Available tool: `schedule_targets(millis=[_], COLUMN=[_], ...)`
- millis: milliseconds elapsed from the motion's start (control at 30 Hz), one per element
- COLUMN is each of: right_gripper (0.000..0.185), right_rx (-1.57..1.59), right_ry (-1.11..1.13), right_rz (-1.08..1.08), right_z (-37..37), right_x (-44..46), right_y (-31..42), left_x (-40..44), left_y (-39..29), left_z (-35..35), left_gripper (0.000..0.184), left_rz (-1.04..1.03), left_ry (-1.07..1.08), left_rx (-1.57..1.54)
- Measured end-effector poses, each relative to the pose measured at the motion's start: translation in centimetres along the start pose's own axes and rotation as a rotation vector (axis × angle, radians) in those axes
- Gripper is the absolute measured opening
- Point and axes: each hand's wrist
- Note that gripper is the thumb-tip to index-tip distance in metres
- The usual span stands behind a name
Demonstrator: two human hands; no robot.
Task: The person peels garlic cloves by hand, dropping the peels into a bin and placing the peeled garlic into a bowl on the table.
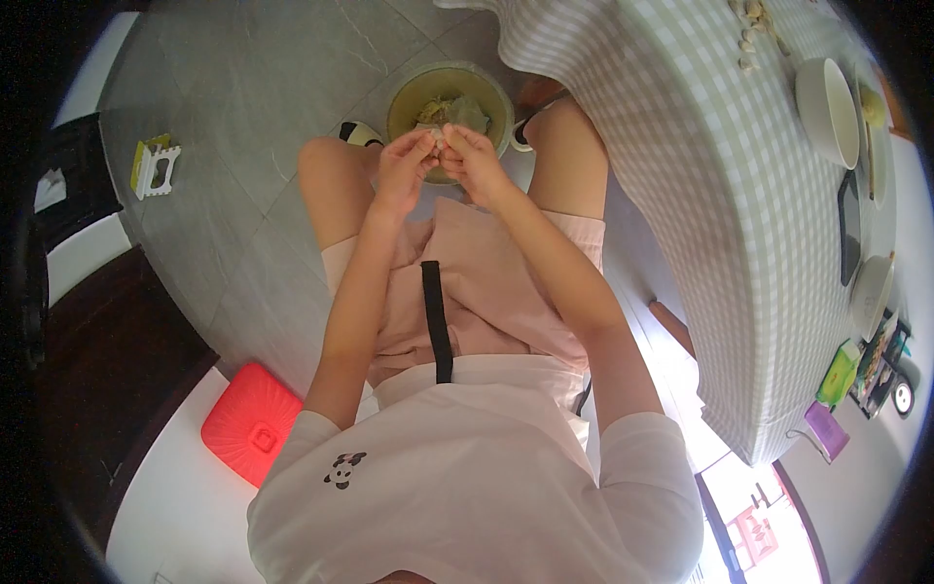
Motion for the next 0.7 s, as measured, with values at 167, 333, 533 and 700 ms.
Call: schedule_targets(millis=[167, 333, 533, 700], right_gripper=[0.024, 0.022, 0.017, 0.019], right_rx=[0.035, 0.041, -0.26, -0.212], right_ry=[-0.007, -0.028, -0.171, -0.095], right_rz=[-0.089, -0.132, 0.104, 0.015], right_z=[0.2, 0.5, 0.0, 0.2], right_x=[0.1, 0.2, 0.4, 0.1], right_y=[0.6, 0.4, -0.6, -0.2], left_x=[0.3, 0.0, -0.1, 0.0], left_y=[-0.1, -0.8, -0.9, -0.3], left_z=[0.3, -0.4, -0.8, 0.0], left_gripper=[0.014, 0.018, 0.02, 0.022], left_rz=[0.069, 0.116, 0.127, 0.11], left_ry=[0.045, 0.034, -0.02, 0.011], left_rx=[0.018, 0.004, -0.009, -0.017])
Point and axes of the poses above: each hand's wrist, its own x-axis towards the middle knuckle, its own z-axis out of the back of the hand, y = z × x, and after that the axes turned 5 degrees about y, right-handed
